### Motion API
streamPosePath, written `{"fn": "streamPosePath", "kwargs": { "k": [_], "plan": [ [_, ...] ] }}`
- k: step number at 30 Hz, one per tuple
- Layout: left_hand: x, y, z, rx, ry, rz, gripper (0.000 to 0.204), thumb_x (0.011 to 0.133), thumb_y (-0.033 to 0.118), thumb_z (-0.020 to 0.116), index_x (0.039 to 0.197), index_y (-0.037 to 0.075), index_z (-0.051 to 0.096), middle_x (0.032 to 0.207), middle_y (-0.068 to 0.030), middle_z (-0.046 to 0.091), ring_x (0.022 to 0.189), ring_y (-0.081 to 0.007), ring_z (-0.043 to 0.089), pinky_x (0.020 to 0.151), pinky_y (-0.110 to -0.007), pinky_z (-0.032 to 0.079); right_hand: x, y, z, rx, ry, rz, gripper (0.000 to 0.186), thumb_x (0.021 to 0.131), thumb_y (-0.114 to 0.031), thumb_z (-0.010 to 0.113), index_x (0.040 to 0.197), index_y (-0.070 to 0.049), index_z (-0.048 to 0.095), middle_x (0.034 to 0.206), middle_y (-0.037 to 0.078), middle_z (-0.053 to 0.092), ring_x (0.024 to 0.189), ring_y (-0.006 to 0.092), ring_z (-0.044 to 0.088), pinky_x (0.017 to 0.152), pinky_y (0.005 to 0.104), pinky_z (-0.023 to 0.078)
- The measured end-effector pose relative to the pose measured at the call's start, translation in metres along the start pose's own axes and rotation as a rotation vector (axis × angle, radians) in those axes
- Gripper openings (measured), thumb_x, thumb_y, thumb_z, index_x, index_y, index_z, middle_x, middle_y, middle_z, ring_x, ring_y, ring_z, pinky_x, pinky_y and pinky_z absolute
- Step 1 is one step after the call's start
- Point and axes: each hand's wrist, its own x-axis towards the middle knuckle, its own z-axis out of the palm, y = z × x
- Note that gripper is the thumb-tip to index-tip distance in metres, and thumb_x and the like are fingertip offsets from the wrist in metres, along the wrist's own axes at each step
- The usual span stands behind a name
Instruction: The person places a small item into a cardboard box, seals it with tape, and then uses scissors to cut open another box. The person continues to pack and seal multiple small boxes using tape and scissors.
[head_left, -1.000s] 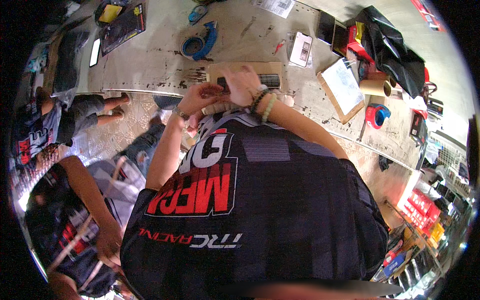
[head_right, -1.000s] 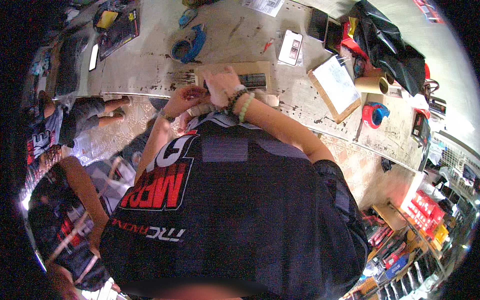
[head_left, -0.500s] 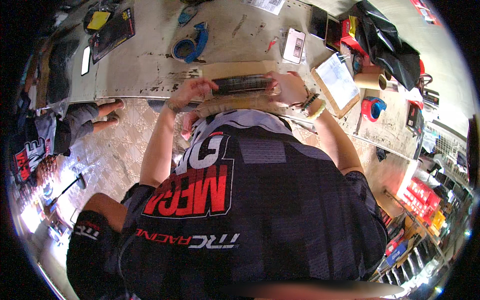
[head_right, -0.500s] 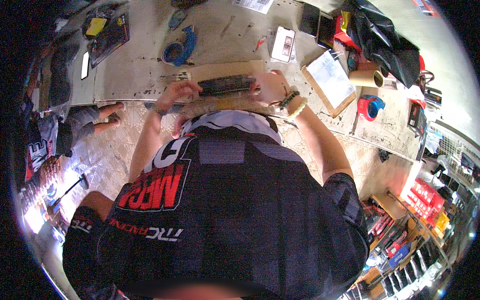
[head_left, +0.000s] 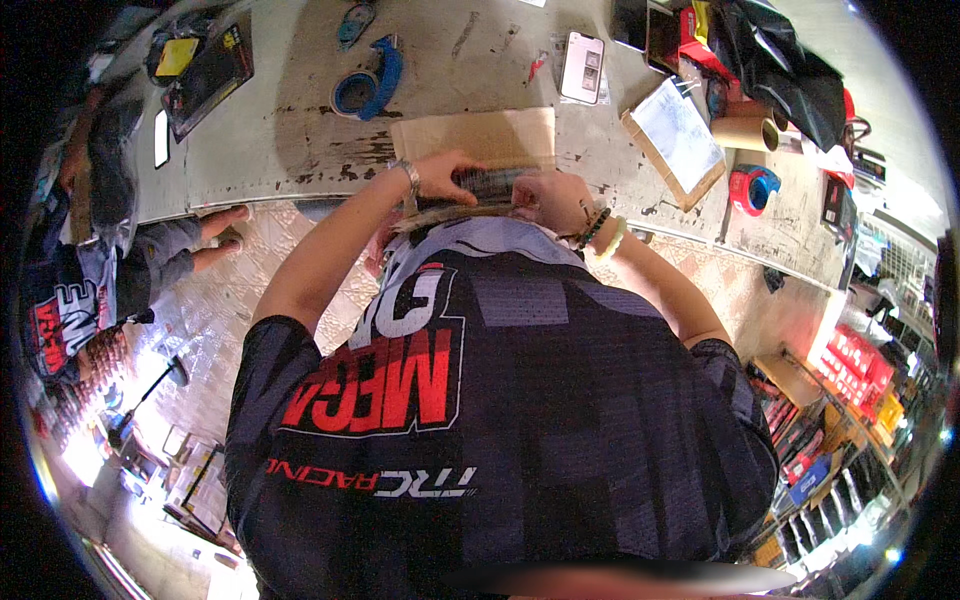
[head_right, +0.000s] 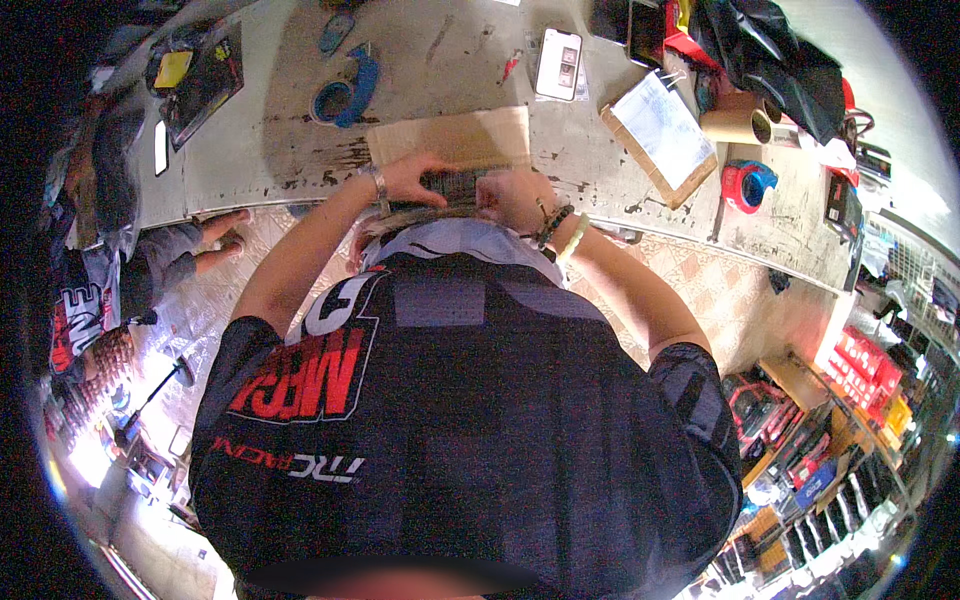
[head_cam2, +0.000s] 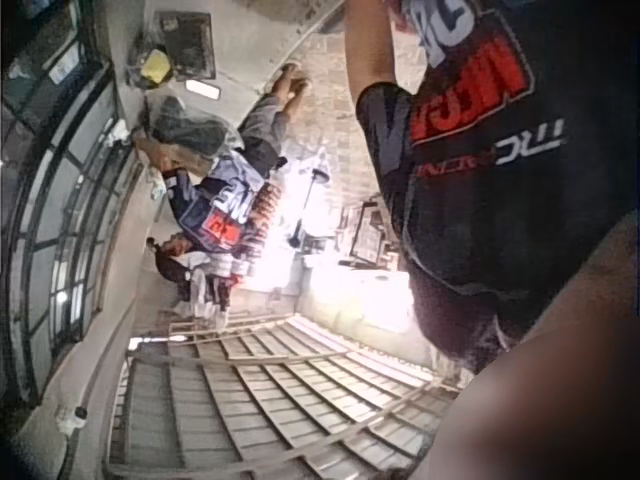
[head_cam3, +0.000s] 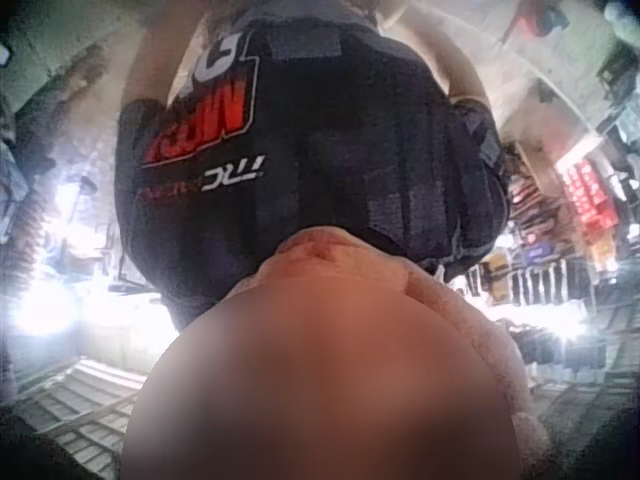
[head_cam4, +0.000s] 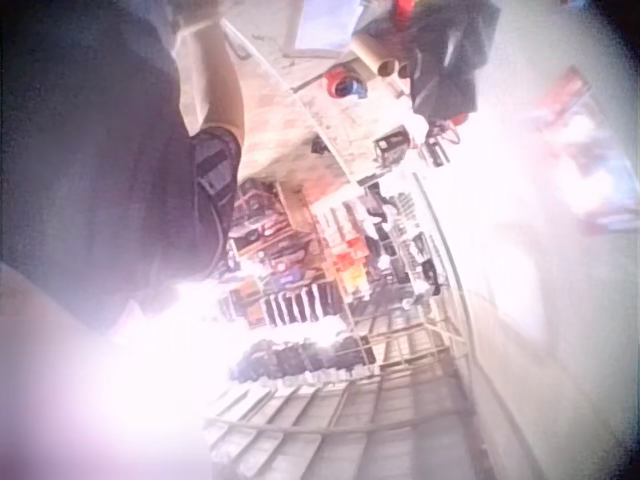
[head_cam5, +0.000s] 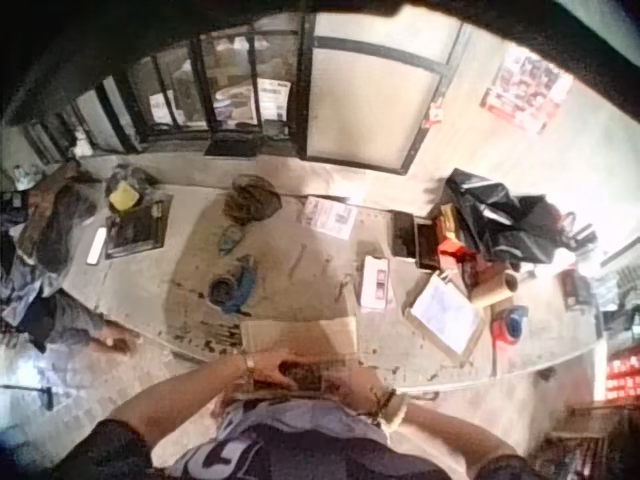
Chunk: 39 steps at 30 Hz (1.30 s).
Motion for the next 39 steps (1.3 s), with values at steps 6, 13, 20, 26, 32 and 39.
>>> {"fn": "streamPosePath", "kwargs": {
  "k": [6,13,20,26,32,39],
  "plan": [
    [-0.004,-0.013,0.017,-0.174,-0.015,0.046,0.052,0.089,0.039,0.063,0.136,0.018,0.053,0.120,-0.0120,0.053,0.117,-0.0267,0.049,0.103,-0.037,0.036,-0.003,0.015,0.016,0.100,0.096,0.063,0.022,0.073,-0.033,0.073,0.087,-0.017,0.067,0.083,0.005,0.068,0.079,0.0271,0.066,0.067,0.0392,0.051],
    [0.010,-0.024,-0.003,-0.783,-0.316,-0.317,0.059,0.091,0.055,0.049,0.130,0.012,0.058,0.129,-0.0071,0.056,0.116,-0.0186,0.050,0.102,-0.035,0.035,0.033,0.055,0.026,0.127,-0.173,0.232,0.035,0.068,-0.041,0.078,0.089,-0.015,0.071,0.080,0.005,0.070,0.075,0.0225,0.067,0.067,0.0353,0.052],
    [0.005,-0.015,-0.011,-0.141,-0.259,-0.112,0.074,0.071,0.061,0.071,0.129,0.016,0.059,0.128,-0.0136,0.058,0.115,-0.0262,0.056,0.099,-0.036,0.041,0.030,0.089,0.051,0.429,-0.037,0.270,0.042,0.066,-0.043,0.082,0.087,-0.009,0.068,0.077,0.006,0.068,0.075,0.0212,0.065,0.070,0.0350,0.051],
    [0.020,-0.030,-0.008,-0.080,-0.239,-0.056,0.082,0.064,0.066,0.075,0.127,0.016,0.061,0.124,-0.0167,0.061,0.107,-0.0296,0.060,0.094,-0.037,0.045,0.021,0.064,0.039,0.230,0.320,0.259,0.068,0.062,-0.043,0.085,0.114,-0.009,0.057,0.100,0.008,0.063,0.089,0.0238,0.062,0.076,0.0345,0.051],
    [0.024,-0.012,-0.031,-0.074,-0.358,-0.216,0.067,0.069,0.058,0.076,0.121,0.017,0.065,0.099,-0.0083,0.069,0.087,-0.0199,0.061,0.078,-0.034,0.047,0.014,0.020,0.044,-0.256,0.515,-0.280,0.055,0.071,-0.029,0.074,0.120,-0.012,0.054,0.114,0.007,0.056,0.104,0.0268,0.055,0.090,0.0364,0.047],
    [0.027,-0.007,-0.033,0.101,-0.388,-0.236,0.055,0.074,0.050,0.076,0.115,0.014,0.068,0.100,-0.0056,0.070,0.092,-0.0163,0.062,0.083,-0.032,0.048,0.010,0.027,0.082,-0.034,0.326,-0.278,0.046,0.086,-0.025,0.057,0.130,-0.012,0.051,0.135,0.008,0.050,0.120,0.0282,0.051,0.101,0.0394,0.043]
  ]
}}
